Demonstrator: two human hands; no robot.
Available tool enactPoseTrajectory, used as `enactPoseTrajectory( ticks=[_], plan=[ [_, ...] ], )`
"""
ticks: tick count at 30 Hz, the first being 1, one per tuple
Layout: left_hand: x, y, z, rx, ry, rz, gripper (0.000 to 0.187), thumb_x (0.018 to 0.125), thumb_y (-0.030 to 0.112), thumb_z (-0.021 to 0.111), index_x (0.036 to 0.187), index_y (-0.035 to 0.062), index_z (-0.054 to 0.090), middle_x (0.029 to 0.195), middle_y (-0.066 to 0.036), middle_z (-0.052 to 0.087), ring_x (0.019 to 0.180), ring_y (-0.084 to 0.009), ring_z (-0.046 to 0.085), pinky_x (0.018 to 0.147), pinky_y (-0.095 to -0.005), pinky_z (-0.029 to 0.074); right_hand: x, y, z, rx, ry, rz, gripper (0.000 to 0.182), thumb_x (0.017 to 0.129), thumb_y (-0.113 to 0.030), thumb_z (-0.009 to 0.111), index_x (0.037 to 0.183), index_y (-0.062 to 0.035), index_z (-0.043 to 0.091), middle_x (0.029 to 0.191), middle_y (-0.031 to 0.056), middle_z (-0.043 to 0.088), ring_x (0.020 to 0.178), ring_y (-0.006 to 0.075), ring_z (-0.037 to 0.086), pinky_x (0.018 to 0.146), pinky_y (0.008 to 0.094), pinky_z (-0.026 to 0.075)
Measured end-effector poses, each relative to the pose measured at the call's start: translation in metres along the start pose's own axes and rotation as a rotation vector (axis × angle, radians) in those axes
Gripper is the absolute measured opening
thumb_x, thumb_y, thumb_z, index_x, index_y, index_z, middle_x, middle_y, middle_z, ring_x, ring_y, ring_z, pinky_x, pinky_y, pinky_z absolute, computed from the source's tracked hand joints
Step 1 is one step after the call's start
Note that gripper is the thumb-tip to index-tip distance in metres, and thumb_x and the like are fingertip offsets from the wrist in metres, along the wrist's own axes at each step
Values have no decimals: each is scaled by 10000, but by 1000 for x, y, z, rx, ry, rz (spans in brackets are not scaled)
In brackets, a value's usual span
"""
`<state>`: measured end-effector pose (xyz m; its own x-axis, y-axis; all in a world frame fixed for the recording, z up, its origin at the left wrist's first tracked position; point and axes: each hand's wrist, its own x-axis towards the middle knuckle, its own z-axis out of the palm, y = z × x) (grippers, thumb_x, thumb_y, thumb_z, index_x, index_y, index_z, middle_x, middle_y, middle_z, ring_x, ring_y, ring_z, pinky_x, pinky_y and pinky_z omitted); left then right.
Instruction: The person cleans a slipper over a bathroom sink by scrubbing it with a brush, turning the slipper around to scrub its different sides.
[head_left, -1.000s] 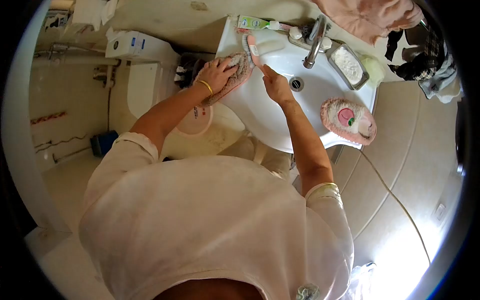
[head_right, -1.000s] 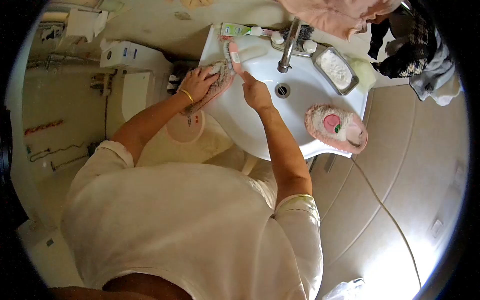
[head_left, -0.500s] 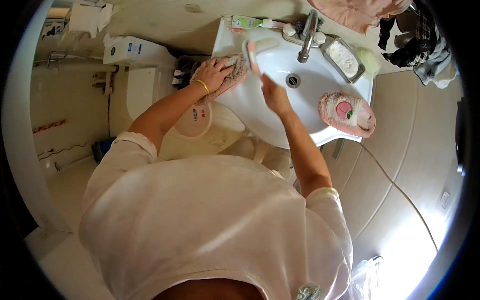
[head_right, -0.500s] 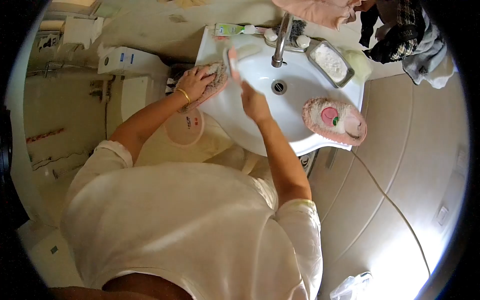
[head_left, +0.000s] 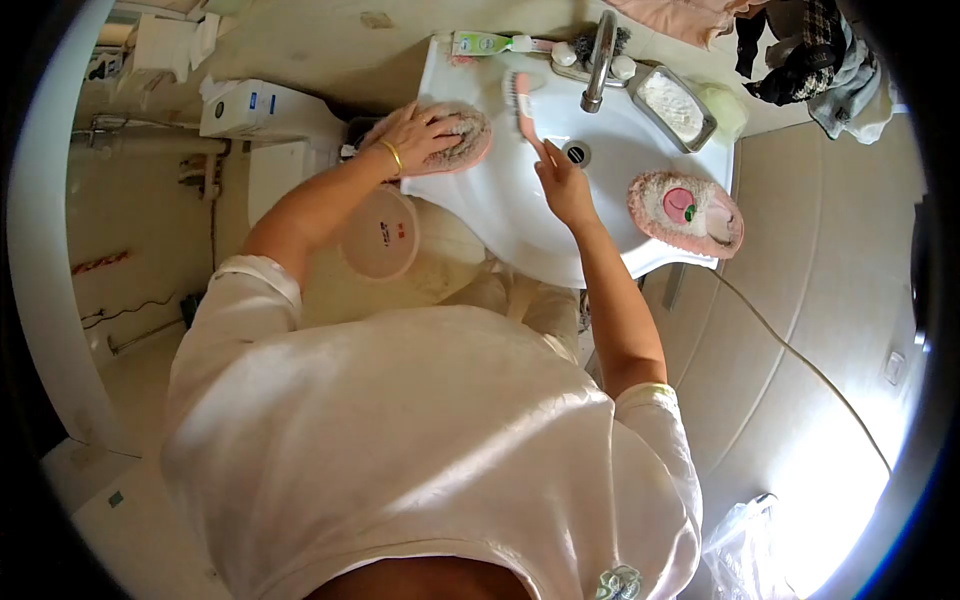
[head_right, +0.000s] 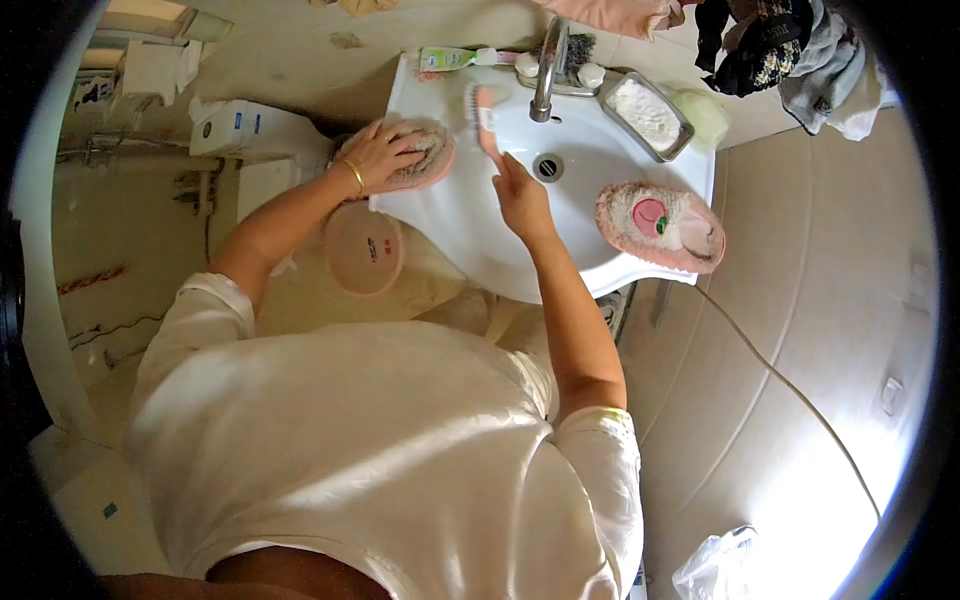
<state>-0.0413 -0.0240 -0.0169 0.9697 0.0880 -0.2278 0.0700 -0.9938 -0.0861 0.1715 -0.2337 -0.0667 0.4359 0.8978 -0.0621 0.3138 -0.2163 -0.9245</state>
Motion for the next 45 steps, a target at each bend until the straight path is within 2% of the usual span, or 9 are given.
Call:
enactPoseTrajectory(
  ticks=[3, 6, 9, 12, 16, 19, 35, 41, 45],
  plan=[
    [5, -7, 2, 41, -52, 19, 359, 793, 283, 545, 1138, 199, 598, 1374, -30, 371, 1283, -270, 299, 1044, -542, 196, -30, -1, -10, 67, -27, 152, 410, 898, -215, 536, 1234, 14, 485, 886, 131, 593, 775, 180, 561, 685, 283, 438],
    [17, 12, -1, -61, -174, -309, 424, 787, 362, 561, 1177, 196, 570, 1419, -41, 312, 1317, -295, 249, 1048, -584, 152, -56, 7, -4, 218, -58, 207, 379, 912, -217, 522, 1221, 0, 488, 612, -1, 484, 527, 69, 422, 476, 244, 351],
    [33, 52, 8, -277, 246, -757, 450, 811, 425, 523, 1196, 193, 541, 1446, -61, 251, 1352, -316, 158, 1021, -640, 126, -86, 0, 4, 204, -163, 277, 360, 914, -209, 517, 1217, -16, 495, 630, 1, 498, 542, 71, 438, 485, 243, 358],
    [51, 71, 14, -284, 167, -934, 468, 834, 473, 475, 1208, 195, 510, 1450, -77, 222, 1362, -329, 96, 981, -686, 122, -108, -22, 17, 397, -222, 483, 350, 890, -153, 545, 1197, 10, 508, 733, 132, 607, 631, 195, 563, 599, 315, 454],
    [47, 65, 40, -269, 186, -882, 427, 820, 436, 471, 1161, 189, 539, 1433, -73, 267, 1363, -322, 78, 973, -677, 131, -96, 0, 50, 152, 68, -36, 345, 918, -181, 506, 1204, 12, 514, 840, 189, 644, 726, 202, 612, 664, 312, 480],
    [48, 69, 50, -206, 196, -843, 395, 804, 369, 477, 1132, 160, 544, 1425, -72, 279, 1361, -327, 90, 973, -667, 136, -25, -8, 36, 10, -65, 70, 329, 895, -149, 505, 1164, 40, 532, 1033, 268, 591, 964, 365, 601, 796, 353, 480],
    [44, 62, 47, -270, 270, -762, 323, 754, 245, 480, 1042, 108, 530, 1398, -75, 298, 1361, -337, 99, 958, -694, 165, -56, -26, 22, 55, -130, 139, 309, 889, -127, 497, 1166, 3, 539, 952, 297, 573, 890, 425, 575, 732, 419, 478],
    [39, 62, 48, -190, 306, -699, 313, 742, 239, 504, 1024, 104, 523, 1387, -79, 315, 1359, -334, 116, 944, -697, 197, -63, -13, 35, 60, -79, 57, 354, 899, -169, 511, 1195, 25, 518, 1028, 318, 562, 993, 356, 600, 820, 385, 461],
    [30, 60, 43, -294, 266, -573, 282, 709, 141, 522, 984, 76, 515, 1392, -118, 314, 1340, -372, 176, 969, -672, 181, 3, 2, 17, 243, -285, 234, 352, 900, -202, 529, 1159, 36, 545, 830, 150, 644, 722, 212, 614, 691, 303, 479]
  ],
)
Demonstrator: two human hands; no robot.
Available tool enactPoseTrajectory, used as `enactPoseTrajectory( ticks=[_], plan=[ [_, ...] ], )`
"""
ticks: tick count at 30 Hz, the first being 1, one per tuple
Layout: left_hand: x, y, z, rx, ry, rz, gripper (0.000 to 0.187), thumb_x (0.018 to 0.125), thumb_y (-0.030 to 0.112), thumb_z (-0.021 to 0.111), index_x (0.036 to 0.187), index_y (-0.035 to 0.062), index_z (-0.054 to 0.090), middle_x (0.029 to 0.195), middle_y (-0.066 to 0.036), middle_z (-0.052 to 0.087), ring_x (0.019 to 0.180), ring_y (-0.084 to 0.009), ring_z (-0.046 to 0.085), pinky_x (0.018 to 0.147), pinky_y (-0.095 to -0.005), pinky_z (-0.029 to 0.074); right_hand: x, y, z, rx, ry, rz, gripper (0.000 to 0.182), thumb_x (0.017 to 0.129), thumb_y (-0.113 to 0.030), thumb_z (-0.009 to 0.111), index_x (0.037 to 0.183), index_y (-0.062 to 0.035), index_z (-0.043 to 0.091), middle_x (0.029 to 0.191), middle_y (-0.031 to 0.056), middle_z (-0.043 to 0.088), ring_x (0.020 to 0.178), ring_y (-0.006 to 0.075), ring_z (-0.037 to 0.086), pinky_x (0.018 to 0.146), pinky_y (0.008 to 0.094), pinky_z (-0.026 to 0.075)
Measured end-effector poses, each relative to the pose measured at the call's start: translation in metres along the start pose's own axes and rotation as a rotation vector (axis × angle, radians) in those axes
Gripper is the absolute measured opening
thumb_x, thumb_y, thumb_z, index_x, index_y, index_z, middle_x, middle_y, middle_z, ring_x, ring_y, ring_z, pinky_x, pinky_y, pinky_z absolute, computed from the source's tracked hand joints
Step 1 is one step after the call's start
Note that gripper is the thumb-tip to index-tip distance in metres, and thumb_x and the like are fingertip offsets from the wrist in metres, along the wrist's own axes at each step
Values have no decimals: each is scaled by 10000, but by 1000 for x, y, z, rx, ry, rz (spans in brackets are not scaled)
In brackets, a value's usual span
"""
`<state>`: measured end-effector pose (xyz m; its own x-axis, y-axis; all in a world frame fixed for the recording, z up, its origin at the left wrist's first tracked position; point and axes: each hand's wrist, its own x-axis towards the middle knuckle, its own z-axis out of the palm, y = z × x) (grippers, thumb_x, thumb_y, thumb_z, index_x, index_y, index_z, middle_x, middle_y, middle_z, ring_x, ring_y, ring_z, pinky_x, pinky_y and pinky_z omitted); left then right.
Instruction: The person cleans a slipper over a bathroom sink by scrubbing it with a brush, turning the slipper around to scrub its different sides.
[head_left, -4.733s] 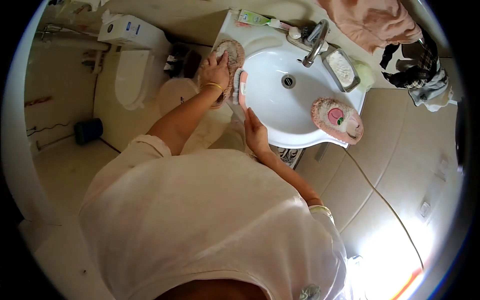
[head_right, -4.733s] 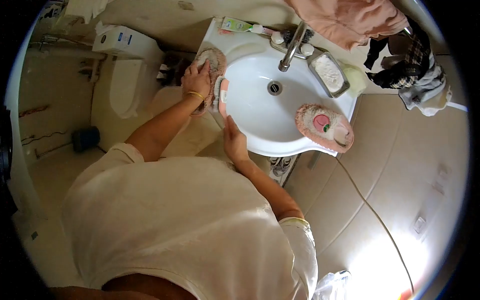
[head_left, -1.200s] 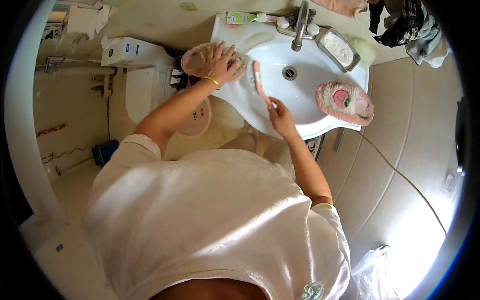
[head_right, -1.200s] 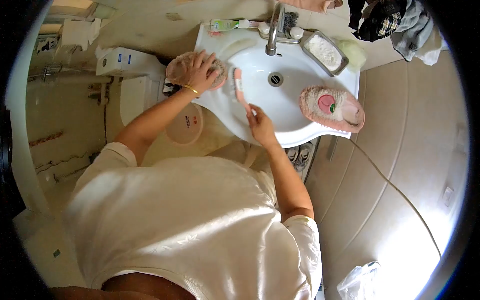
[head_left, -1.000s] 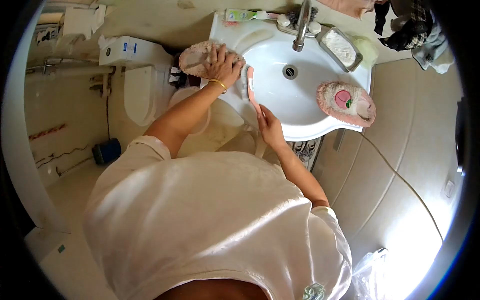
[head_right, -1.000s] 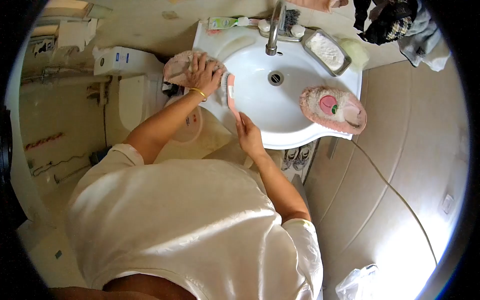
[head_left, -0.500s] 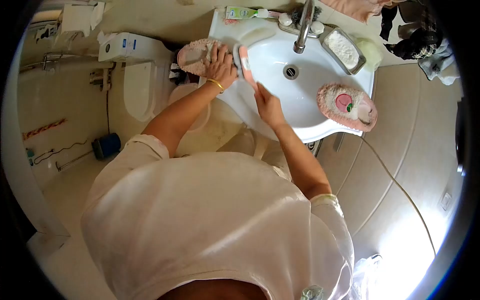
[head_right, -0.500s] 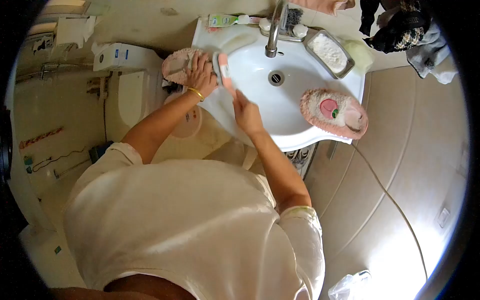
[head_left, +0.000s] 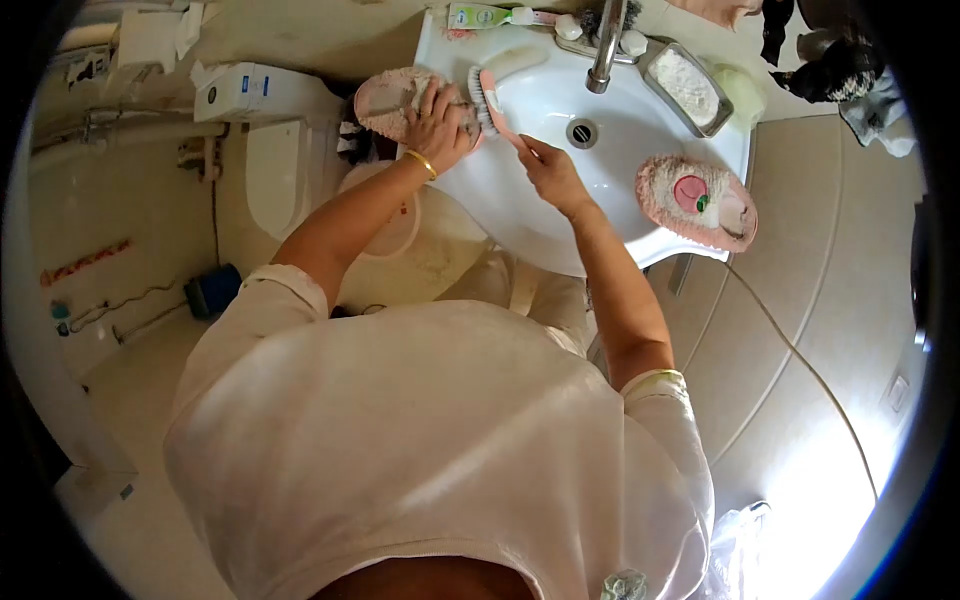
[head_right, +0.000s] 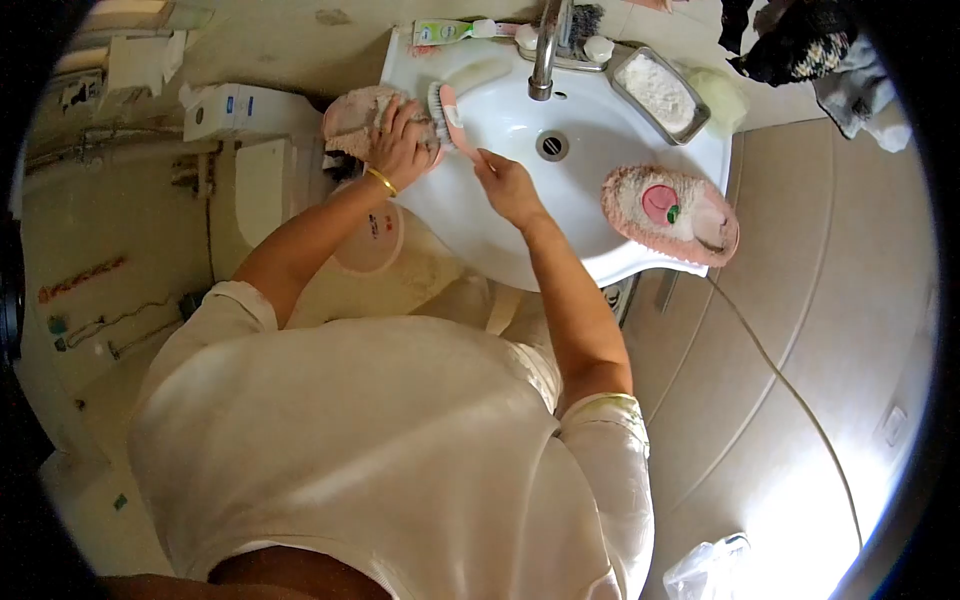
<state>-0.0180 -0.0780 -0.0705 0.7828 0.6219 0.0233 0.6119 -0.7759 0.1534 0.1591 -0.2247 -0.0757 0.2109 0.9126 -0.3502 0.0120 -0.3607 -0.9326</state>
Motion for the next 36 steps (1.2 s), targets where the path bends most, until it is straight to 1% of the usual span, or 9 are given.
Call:
enactPoseTrajectory(
  ticks=[1, 5, 8, 13, 14, 21, 26, 30, 36],
  plan=[
    [-3, -3, -7, -26, -57, 70, 279, 709, 140, 530, 980, 76, 517, 1393, -125, 313, 1338, -376, 180, 970, -669, 184, -7, -2, -7, 127, -25, 56, 376, 905, -215, 536, 1199, 18, 528, 718, 25, 566, 590, 104, 491, 561, 254, 438],
    [-19, -8, -35, -108, -62, 341, 296, 719, 205, 600, 973, 74, 525, 1388, -157, 316, 1331, -392, 191, 961, -645, 225, -69, -19, -14, 430, 33, 308, 419, 924, -212, 512, 1287, -12, 453, 655, -39, 460, 508, 22, 367, 439, 181, 286],
    [-22, 1, -19, -273, 267, 84, 398, 760, 388, 599, 1015, 86, 551, 1462, -168, 196, 1357, -384, 125, 982, -668, 129, -103, 1, 1, 319, 36, 237, 405, 932, -173, 492, 1298, -7, 444, 720, -14, 495, 568, 39, 430, 486, 186, 353],
    [-5, 22, -5, -112, 81, -583, 520, 757, 438, 592, 1107, 70, 481, 1445, -178, 225, 1361, -378, 125, 987, -634, 158, -140, 10, 35, 63, 4, 69, 380, 924, -144, 491, 1264, 24, 464, 1069, 163, 577, 985, 210, 535, 830, 293, 418],
    [-4, 21, -3, -116, 55, -610, 516, 760, 434, 583, 1103, 64, 476, 1432, -174, 253, 1361, -375, 129, 981, -628, 170, -142, 12, 39, 11, -5, 29, 368, 921, -145, 491, 1246, 27, 480, 1167, 221, 569, 1113, 269, 533, 927, 324, 407],
    [-15, 20, 15, -32, 115, -599, 399, 789, 336, 526, 1044, 33, 479, 1325, -145, 423, 1357, -356, 162, 938, -601, 226, -48, -16, 43, -170, 75, -29, 344, 885, -126, 524, 1185, 43, 520, 949, 303, 592, 886, 357, 614, 807, 344, 460],
    [-12, 20, 13, -63, 175, -583, 373, 798, 303, 513, 1061, 41, 485, 1329, -131, 431, 1356, -340, 185, 923, -588, 231, -123, 17, 44, -285, 185, -445, 331, 859, -62, 513, 1177, 28, 526, 926, 298, 583, 870, 380, 620, 755, 429, 467],
    [-16, 21, 9, -81, 179, -564, 392, 798, 297, 511, 1094, 42, 490, 1339, -129, 431, 1354, -331, 197, 908, -578, 236, -102, 0, 44, -204, 32, -73, 343, 879, -97, 522, 1192, 42, 514, 1005, 286, 597, 975, 370, 600, 816, 369, 463],
    [-15, 15, 11, -103, 159, -532, 370, 766, 249, 497, 1071, 39, 515, 1344, -169, 421, 1342, -311, 237, 913, -576, 234, -93, -2, 32, -195, 35, -145, 349, 892, -126, 503, 1203, 33, 505, 1030, 294, 579, 986, 369, 590, 819, 345, 460]
  ],
)
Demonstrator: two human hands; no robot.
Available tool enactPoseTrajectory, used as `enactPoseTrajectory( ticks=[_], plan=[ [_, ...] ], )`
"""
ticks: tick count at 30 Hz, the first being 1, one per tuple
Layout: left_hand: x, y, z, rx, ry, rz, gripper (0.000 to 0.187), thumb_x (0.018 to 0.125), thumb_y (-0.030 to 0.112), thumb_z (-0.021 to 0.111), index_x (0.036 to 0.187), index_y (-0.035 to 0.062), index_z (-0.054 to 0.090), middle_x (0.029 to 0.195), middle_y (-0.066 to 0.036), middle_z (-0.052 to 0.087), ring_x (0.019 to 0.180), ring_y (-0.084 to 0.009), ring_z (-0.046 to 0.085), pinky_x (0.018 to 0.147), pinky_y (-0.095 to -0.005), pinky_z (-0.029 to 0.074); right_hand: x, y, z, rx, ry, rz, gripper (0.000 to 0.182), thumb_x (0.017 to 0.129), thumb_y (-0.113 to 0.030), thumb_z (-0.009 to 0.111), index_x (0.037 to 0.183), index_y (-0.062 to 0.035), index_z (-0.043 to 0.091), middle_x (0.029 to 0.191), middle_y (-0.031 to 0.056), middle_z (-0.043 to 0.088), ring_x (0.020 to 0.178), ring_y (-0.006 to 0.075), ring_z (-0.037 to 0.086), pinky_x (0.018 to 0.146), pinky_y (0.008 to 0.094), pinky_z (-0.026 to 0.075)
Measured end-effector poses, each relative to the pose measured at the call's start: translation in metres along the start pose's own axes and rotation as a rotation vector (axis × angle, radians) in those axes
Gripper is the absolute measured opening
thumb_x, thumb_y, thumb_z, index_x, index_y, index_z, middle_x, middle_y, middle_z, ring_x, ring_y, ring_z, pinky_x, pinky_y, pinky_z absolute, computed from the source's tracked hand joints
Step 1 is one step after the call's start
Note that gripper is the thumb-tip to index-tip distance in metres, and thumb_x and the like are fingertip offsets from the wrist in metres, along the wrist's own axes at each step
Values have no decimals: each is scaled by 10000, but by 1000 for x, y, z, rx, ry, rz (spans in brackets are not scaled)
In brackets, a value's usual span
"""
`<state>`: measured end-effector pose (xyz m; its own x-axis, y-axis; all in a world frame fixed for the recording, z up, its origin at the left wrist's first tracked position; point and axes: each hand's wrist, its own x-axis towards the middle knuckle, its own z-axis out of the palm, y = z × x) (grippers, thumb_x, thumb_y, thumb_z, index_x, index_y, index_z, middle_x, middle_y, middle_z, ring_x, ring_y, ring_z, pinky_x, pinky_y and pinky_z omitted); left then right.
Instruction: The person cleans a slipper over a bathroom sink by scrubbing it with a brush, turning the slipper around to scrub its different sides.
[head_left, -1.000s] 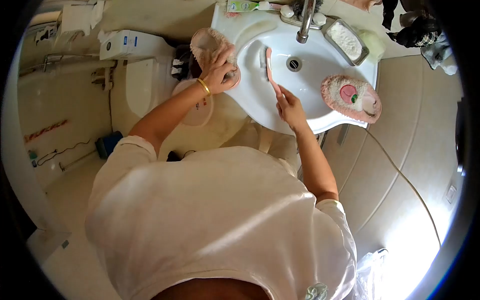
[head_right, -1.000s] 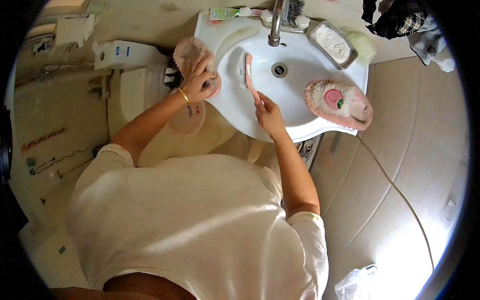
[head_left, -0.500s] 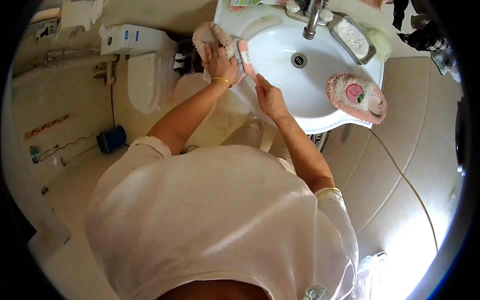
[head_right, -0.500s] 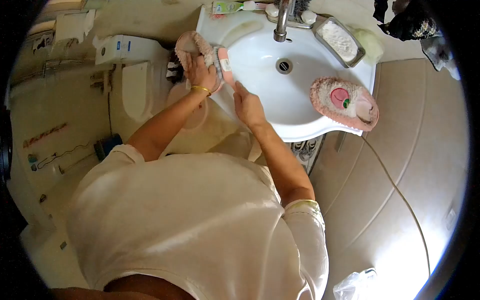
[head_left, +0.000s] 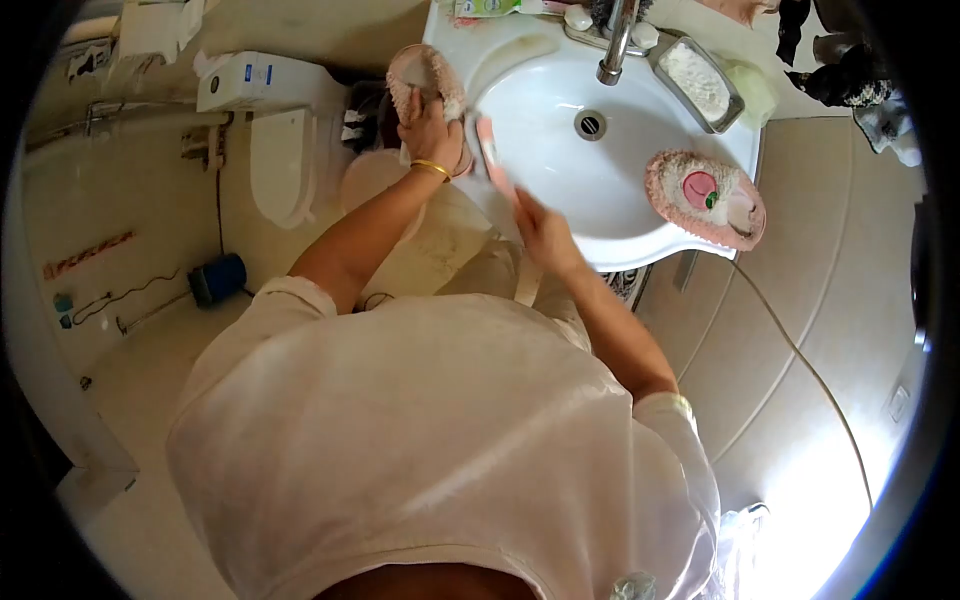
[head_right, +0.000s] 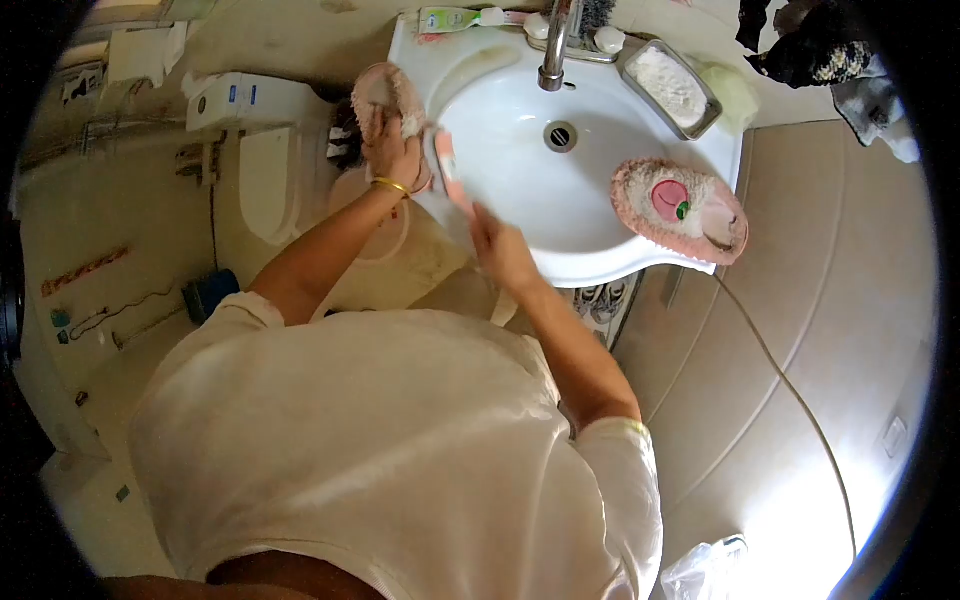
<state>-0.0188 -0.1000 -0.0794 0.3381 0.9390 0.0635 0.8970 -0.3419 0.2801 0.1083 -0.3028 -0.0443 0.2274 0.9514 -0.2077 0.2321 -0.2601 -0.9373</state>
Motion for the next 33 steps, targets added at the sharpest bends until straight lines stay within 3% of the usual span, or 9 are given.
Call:
enactPoseTrajectory(
  ticks=[2, 5, 8, 12, 14, 19, 23, 28, 33],
  plan=[
    [2, -14, 12, -8, 95, 71, 367, 754, 229, 488, 1066, 39, 524, 1341, -199, 416, 1334, -306, 255, 918, -576, 231, -37, 4, 4, -27, 84, -219, 350, 897, -137, 493, 1204, 31, 505, 1034, 293, 579, 989, 362, 589, 824, 340, 457],
    [2, -15, 10, -71, 79, 120, 388, 746, 221, 484, 1083, 32, 525, 1343, -236, 398, 1320, -310, 278, 932, -569, 229, -23, 14, 22, -56, 176, -287, 363, 891, -175, 471, 1213, -8, 496, 823, 283, 590, 777, 418, 594, 673, 422, 472],
    [4, -23, 16, -134, 134, 129, 401, 739, 220, 484, 1091, 31, 523, 1357, -233, 384, 1300, -325, 304, 950, -544, 227, 31, -8, 9, -83, -60, 148, 340, 900, -137, 488, 1207, 7, 515, 996, 307, 571, 948, 356, 611, 800, 356, 466],
    [4, -28, 13, -172, 80, 197, 423, 727, 218, 487, 1102, 25, 528, 1360, -250, 372, 1273, -345, 334, 972, -496, 226, 0, -6, 9, 17, -39, 151, 339, 901, -141, 492, 1205, 6, 517, 997, 314, 563, 958, 355, 610, 807, 392, 466],
    [6, -31, 10, -178, 71, 250, 435, 723, 214, 486, 1110, 22, 529, 1358, -263, 367, 1265, -350, 343, 975, -483, 226, -34, 5, 16, -99, 137, -267, 337, 902, -138, 489, 1206, 4, 517, 1005, 324, 554, 976, 346, 606, 818, 404, 461],
    [7, -38, 14, -200, 62, 307, 474, 728, 214, 487, 1156, 12, 507, 1358, -274, 358, 1263, -364, 340, 997, -485, 208, 18, -13, 20, -106, -4, 138, 359, 885, -150, 499, 1210, 5, 503, 848, 299, 589, 795, 444, 576, 684, 432, 474],
    [9, -43, 18, -266, 50, 284, 497, 724, 245, 532, 1171, 28, 505, 1360, -271, 359, 1261, -375, 337, 1010, -492, 192, 34, -3, 27, -73, 89, 60, 365, 881, -128, 489, 1209, 31, 493, 878, 300, 595, 822, 432, 588, 705, 418, 482],
    [10, -39, 11, -229, 36, 284, 542, 685, 397, 645, 1062, 23, 538, 1355, -272, 363, 1262, -381, 334, 991, -518, 223, -17, -11, 26, -74, 229, -234, 365, 870, -116, 494, 1203, 31, 497, 885, 298, 595, 819, 430, 589, 718, 430, 479],
    [26, -34, 7, -231, -20, 127, 632, 665, 598, 656, 912, 22, 578, 1302, -255, 430, 1233, -406, 361, 941, -551, 294, 35, -9, 15, -234, -38, 108, 381, 863, -142, 507, 1227, -29, 493, 896, 288, 597, 841, 431, 583, 731, 458, 469]
  ],
)
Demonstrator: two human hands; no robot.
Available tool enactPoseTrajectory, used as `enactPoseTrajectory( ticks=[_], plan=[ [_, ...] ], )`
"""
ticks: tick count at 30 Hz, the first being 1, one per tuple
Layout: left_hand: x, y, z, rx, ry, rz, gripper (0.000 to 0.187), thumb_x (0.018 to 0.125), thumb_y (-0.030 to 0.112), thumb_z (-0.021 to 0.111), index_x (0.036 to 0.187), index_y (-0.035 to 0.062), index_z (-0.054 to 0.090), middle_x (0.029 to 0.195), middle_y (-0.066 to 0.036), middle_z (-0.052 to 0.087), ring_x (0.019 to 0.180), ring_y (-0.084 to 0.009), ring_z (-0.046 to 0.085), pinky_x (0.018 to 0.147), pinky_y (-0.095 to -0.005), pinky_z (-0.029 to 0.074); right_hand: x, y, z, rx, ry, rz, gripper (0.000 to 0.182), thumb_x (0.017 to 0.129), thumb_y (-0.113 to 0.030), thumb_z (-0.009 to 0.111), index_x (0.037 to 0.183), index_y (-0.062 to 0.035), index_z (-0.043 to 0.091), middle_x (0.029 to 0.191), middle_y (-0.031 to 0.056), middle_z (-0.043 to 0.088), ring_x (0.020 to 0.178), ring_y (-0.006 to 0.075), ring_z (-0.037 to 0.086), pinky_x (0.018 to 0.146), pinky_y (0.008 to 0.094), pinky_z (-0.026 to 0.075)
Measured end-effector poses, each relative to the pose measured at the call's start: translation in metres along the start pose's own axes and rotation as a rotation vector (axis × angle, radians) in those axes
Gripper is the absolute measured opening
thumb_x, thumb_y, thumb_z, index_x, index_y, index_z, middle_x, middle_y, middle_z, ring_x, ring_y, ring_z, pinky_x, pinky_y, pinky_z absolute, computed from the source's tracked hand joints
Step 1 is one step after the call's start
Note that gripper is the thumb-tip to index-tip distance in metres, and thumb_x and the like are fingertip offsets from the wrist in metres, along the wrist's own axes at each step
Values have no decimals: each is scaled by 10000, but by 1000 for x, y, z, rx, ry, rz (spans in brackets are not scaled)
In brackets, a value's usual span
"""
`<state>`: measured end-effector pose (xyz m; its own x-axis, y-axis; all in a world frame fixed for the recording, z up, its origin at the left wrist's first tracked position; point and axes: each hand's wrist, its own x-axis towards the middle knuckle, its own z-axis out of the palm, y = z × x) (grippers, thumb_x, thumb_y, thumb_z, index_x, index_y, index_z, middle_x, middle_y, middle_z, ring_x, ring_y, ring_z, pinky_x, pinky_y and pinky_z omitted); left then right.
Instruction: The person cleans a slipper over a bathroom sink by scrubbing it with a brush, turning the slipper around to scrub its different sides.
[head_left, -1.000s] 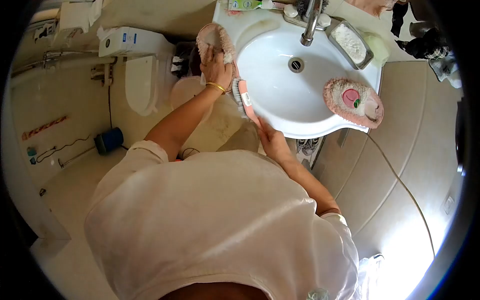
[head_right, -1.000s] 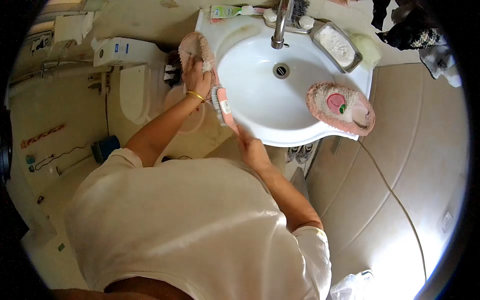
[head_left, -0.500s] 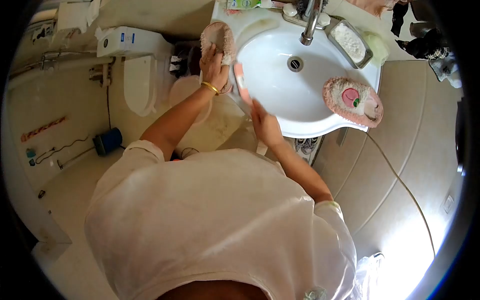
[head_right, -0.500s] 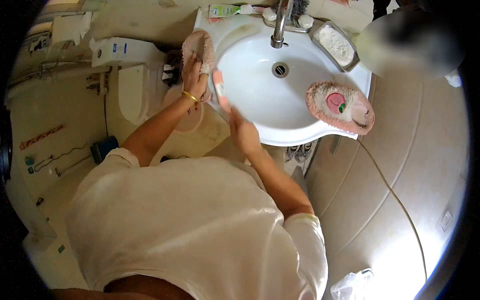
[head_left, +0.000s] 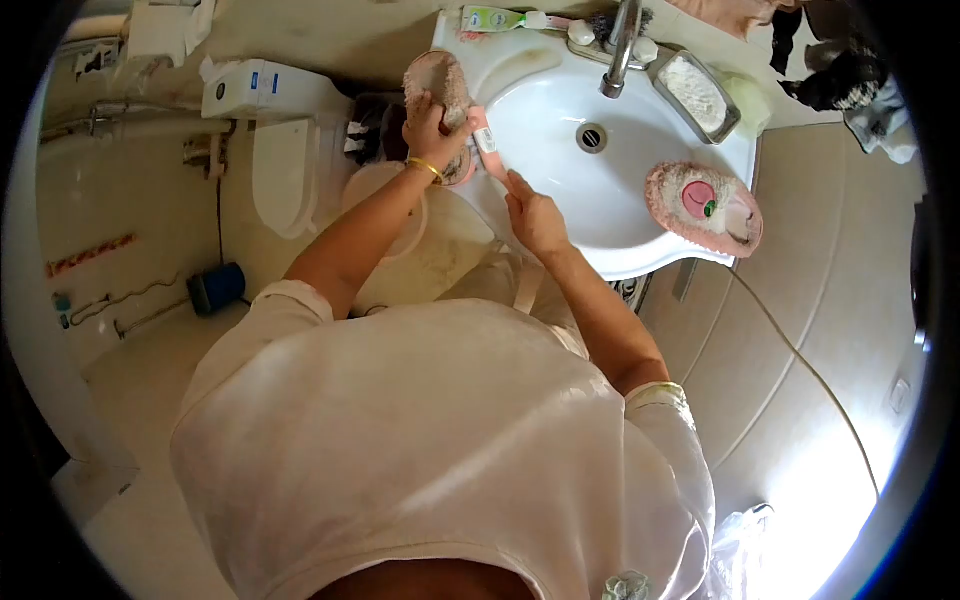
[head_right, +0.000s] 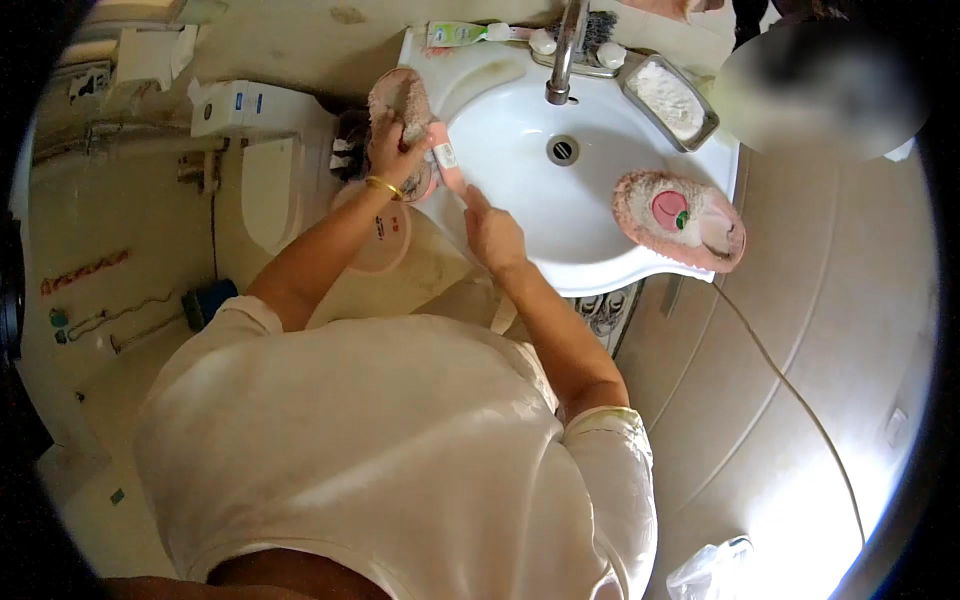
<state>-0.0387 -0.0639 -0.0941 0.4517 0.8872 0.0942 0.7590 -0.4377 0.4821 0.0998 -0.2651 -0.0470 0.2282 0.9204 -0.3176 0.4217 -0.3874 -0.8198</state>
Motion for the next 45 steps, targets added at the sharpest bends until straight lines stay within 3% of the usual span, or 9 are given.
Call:
enactPoseTrajectory(
  ticks=[9, 14, 18, 29, 35, 37, 39, 41, 45],
  plan=[
    [30, 85, -24, 341, 53, -452, 565, 684, 524, 661, 981, 45, 630, 1418, -106, 312, 1266, -319, 333, 908, -642, 307, -56, 21, -7, -6, 29, -37, 413, 865, -156, 510, 1267, -76, 463, 921, 231, 619, 854, 395, 590, 743, 437, 467],
    [33, 39, -13, -108, 133, -167, 389, 716, 258, 625, 1047, 55, 595, 1362, -125, 386, 1189, -284, 439, 929, -483, 394, -53, 0, -38, 63, -37, 126, 353, 884, -129, 523, 1229, -54, 519, 1049, 247, 594, 946, 359, 598, 813, 335, 471],
    [10, 18, -5, 103, 111, 17, 397, 721, 179, 604, 1096, 56, 561, 1312, -139, 431, 1127, -314, 488, 925, -380, 424, -59, 13, -11, 242, 190, -63, 326, 895, -96, 510, 1206, 2, 522, 1058, 259, 589, 979, 334, 603, 821, 322, 466],
    [-1, 27, -8, 358, -4, 70, 382, 791, 141, 528, 1171, 133, 566, 1382, -134, 370, 1262, -329, 350, 989, -413, 359, 40, -22, 22, 112, 207, -27, 391, 899, -107, 402, 1278, -13, 402, 776, 272, 594, 700, 430, 570, 638, 492, 453],
    [5, 24, -4, 360, -11, 75, 368, 798, 142, 511, 1161, 146, 573, 1401, -124, 349, 1283, -319, 319, 982, -432, 357, -45, 14, 57, -13, 244, -258, 464, 898, -86, 402, 1349, -20, 317, 798, 255, 605, 729, 406, 590, 642, 484, 464],
    [3, 22, -4, 349, -19, 66, 357, 800, 142, 508, 1150, 140, 579, 1404, -121, 345, 1287, -316, 311, 987, -432, 349, -44, 3, 47, -6, 289, -251, 352, 932, -157, 397, 1222, 30, 468, 919, 298, 590, 841, 420, 604, 723, 468, 477],
    [1, 22, -3, 348, -44, 50, 349, 799, 140, 509, 1140, 127, 584, 1405, -118, 343, 1291, -313, 304, 996, -429, 341, 6, -11, 22, -26, -8, 55, 419, 903, -125, 409, 1309, -34, 359, 837, 254, 618, 729, 416, 598, 622, 496, 470],
    [1, 24, -4, 332, -25, 57, 340, 802, 138, 504, 1131, 125, 588, 1404, -118, 345, 1285, -316, 311, 1001, -425, 335, 61, -8, 19, -9, 243, -114, 386, 904, -134, 407, 1278, -43, 394, 738, 242, 610, 646, 417, 582, 584, 495, 467],
    [2, 23, -5, 322, -32, 51, 327, 792, 141, 511, 1107, 119, 599, 1400, -123, 348, 1274, -322, 321, 1001, -422, 337, 17, 3, 35, -20, 143, -67, 375, 903, -132, 416, 1251, 6, 418, 802, 257, 618, 712, 413, 605, 632, 486, 476]
  ],
)
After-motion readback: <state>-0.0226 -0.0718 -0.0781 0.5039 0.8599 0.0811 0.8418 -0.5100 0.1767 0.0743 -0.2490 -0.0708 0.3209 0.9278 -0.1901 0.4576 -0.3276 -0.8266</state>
